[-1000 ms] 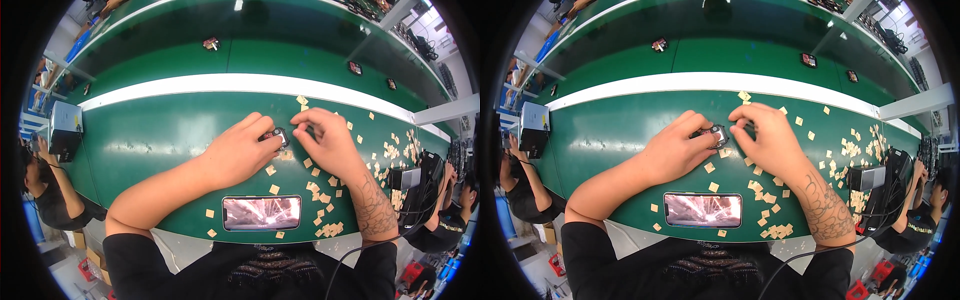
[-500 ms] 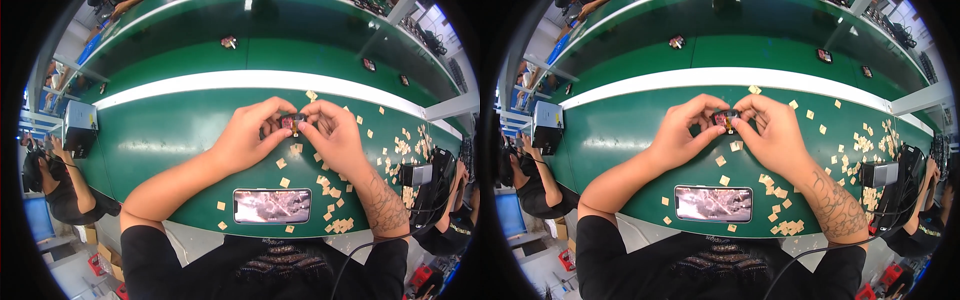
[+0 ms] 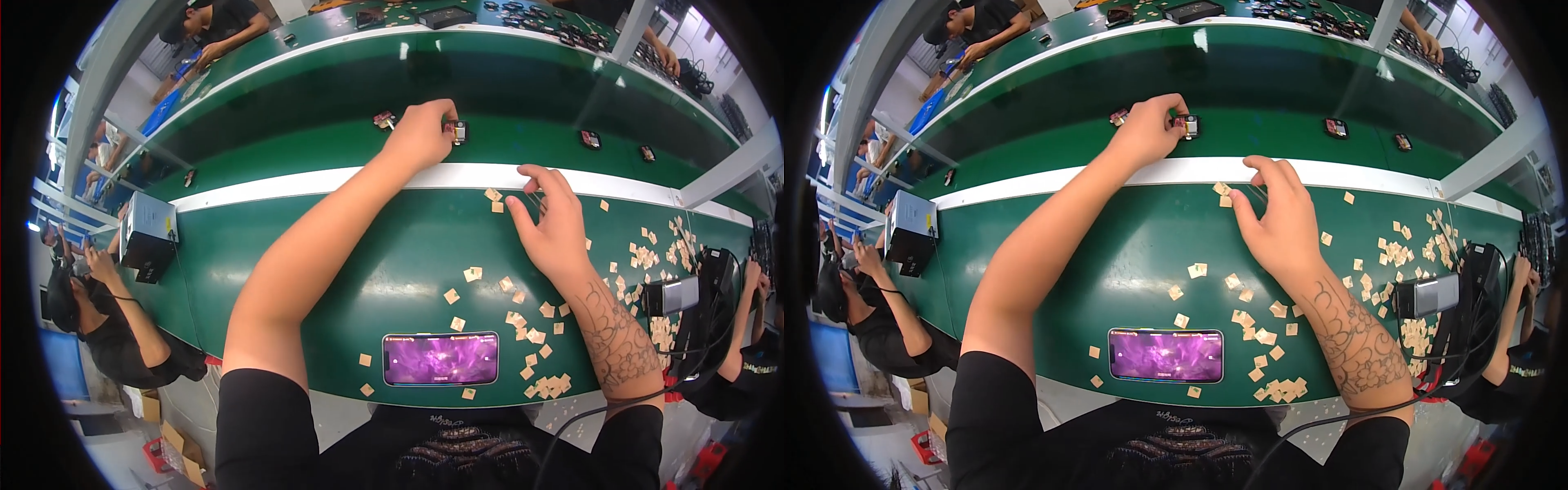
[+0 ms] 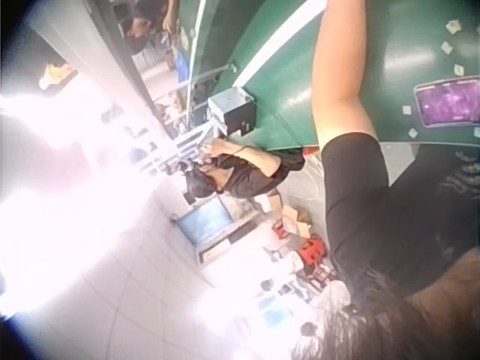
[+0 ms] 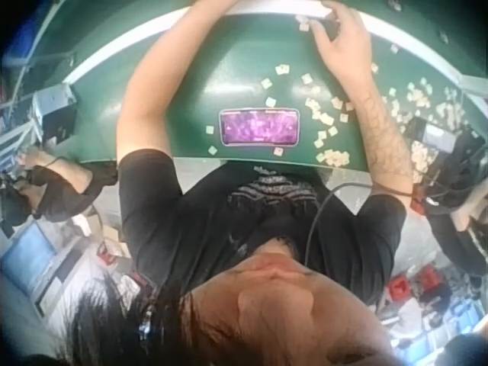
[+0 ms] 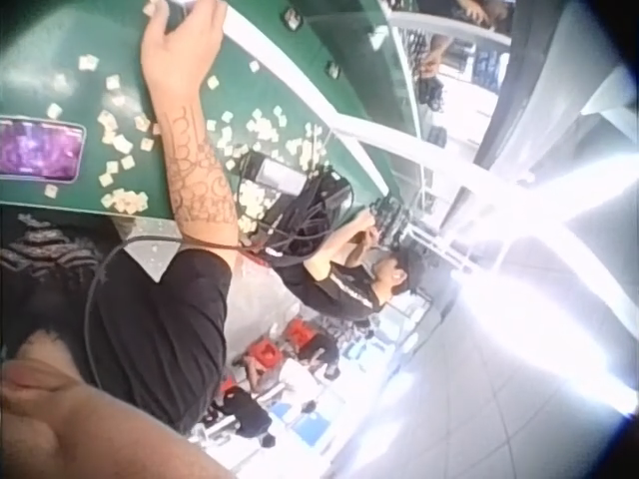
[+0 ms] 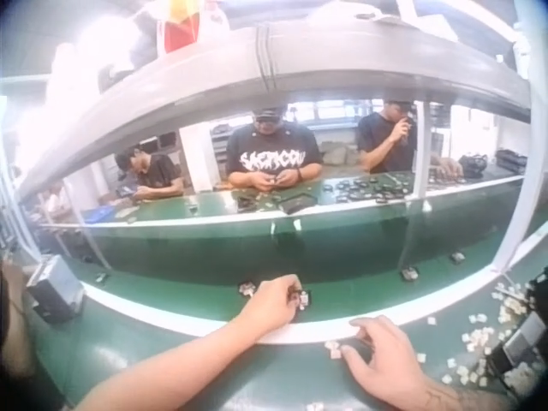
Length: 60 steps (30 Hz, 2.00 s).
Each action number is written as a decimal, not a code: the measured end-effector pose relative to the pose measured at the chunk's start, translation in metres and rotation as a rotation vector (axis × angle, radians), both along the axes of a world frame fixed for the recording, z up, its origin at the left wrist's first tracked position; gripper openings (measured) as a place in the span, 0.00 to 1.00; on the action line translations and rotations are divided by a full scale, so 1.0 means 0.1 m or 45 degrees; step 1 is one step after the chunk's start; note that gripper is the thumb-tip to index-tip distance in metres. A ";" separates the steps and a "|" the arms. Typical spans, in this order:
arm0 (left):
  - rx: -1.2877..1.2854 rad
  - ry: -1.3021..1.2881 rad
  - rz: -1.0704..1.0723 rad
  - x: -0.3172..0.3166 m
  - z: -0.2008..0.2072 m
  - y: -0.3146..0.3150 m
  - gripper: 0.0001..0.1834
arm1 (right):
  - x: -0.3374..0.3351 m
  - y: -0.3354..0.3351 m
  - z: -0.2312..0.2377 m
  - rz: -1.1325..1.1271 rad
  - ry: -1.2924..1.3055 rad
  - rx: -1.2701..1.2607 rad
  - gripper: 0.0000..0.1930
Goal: Manually assemble and connect small electrical components and wires for a device.
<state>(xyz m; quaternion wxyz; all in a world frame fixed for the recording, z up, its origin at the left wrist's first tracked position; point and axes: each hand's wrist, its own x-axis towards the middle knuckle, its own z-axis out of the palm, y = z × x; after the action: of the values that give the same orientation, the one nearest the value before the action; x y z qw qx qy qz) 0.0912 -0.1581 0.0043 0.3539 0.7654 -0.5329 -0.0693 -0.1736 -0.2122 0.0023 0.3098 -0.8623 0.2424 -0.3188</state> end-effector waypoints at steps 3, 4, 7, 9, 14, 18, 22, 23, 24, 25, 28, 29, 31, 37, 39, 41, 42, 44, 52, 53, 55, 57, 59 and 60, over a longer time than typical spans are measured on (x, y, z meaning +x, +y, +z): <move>0.156 -0.046 0.038 0.09 0.00 -0.06 0.12 | 0.04 0.05 0.02 0.024 0.010 0.013 0.19; 0.127 -0.121 0.022 0.12 -0.02 -0.05 0.13 | 0.04 0.06 0.00 0.022 0.043 0.046 0.19; 0.068 -0.423 -0.013 0.21 -0.03 -0.08 0.14 | 0.04 0.02 -0.03 0.061 0.035 -0.055 0.18; 0.211 -0.420 0.109 0.16 0.03 -0.09 0.16 | 0.06 0.00 -0.03 0.050 0.013 -0.026 0.15; 0.034 -0.691 0.176 0.40 -0.04 0.16 0.23 | 0.04 -0.05 -0.08 0.105 -0.012 0.039 0.06; 0.052 -0.543 0.089 0.75 -0.11 0.54 0.28 | 0.09 -0.03 -0.12 0.188 -0.035 0.011 0.04; 0.008 -0.362 -0.051 0.85 -0.24 0.55 0.27 | 0.10 0.02 -0.13 0.225 -0.055 0.204 0.05; 0.008 -0.358 -0.046 0.85 -0.25 0.52 0.27 | 0.10 0.02 -0.13 0.230 -0.050 0.205 0.05; 0.001 -0.395 -0.045 0.84 -0.26 0.49 0.27 | 0.10 0.02 -0.12 0.223 -0.030 0.189 0.05; -0.006 -0.433 -0.043 0.82 -0.27 0.45 0.27 | 0.10 0.02 -0.12 0.218 -0.010 0.172 0.05; -0.032 -0.439 -0.020 0.75 -0.28 0.32 0.25 | 0.11 -0.01 -0.15 0.242 -0.075 0.064 0.05; -0.010 -0.447 0.021 0.70 -0.27 0.28 0.25 | 0.11 -0.02 -0.15 0.245 -0.068 0.059 0.05; -0.114 -0.563 0.023 0.55 -0.33 0.32 0.25 | 0.10 -0.04 -0.14 0.232 -0.106 0.024 0.05; 0.028 -0.206 -0.452 -0.69 -0.07 1.13 0.31 | 0.07 0.09 -0.07 0.450 -0.155 0.171 0.08; 0.098 -0.219 -0.449 -0.84 -0.01 1.33 0.31 | 0.05 0.22 0.06 0.603 -0.017 0.263 0.09; 0.068 -0.160 -0.431 -0.84 -0.02 1.46 0.31 | 0.06 0.27 0.08 0.755 0.025 0.249 0.10; 0.073 -0.085 -0.402 -0.84 -0.02 1.52 0.32 | 0.04 0.30 0.11 0.805 0.052 0.228 0.11; 0.048 0.043 -0.375 -0.83 -0.04 1.60 0.31 | -0.01 0.36 0.14 0.861 0.151 0.130 0.13; 0.043 -0.094 -0.388 -0.83 -0.06 1.63 0.28 | 0.00 0.55 0.24 0.582 0.451 -0.548 0.12; 0.038 -0.111 -0.393 -0.85 -0.08 1.64 0.27 | 0.00 0.58 0.25 0.575 0.493 -0.651 0.11; 0.035 -0.122 -0.389 -0.84 -0.07 1.62 0.27 | 0.02 0.61 0.30 0.579 0.542 -0.740 0.10; 0.050 -0.124 -0.388 -0.84 -0.06 1.63 0.27 | 0.03 0.67 0.41 0.578 0.600 -0.872 0.08; 0.012 -0.134 -0.388 -0.83 -0.06 1.60 0.26 | 0.04 0.64 0.39 0.584 0.600 -0.829 0.09; 0.016 -0.121 -0.384 -0.83 -0.06 1.60 0.26 | 0.03 0.61 0.33 0.555 0.568 -0.732 0.09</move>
<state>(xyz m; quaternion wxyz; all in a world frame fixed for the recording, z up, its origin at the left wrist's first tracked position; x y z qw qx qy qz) 0.0079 0.0021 -0.0016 0.3089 0.6813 -0.6577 -0.0887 -0.1705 -0.1510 0.0358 0.0569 -0.9926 0.0165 -0.1060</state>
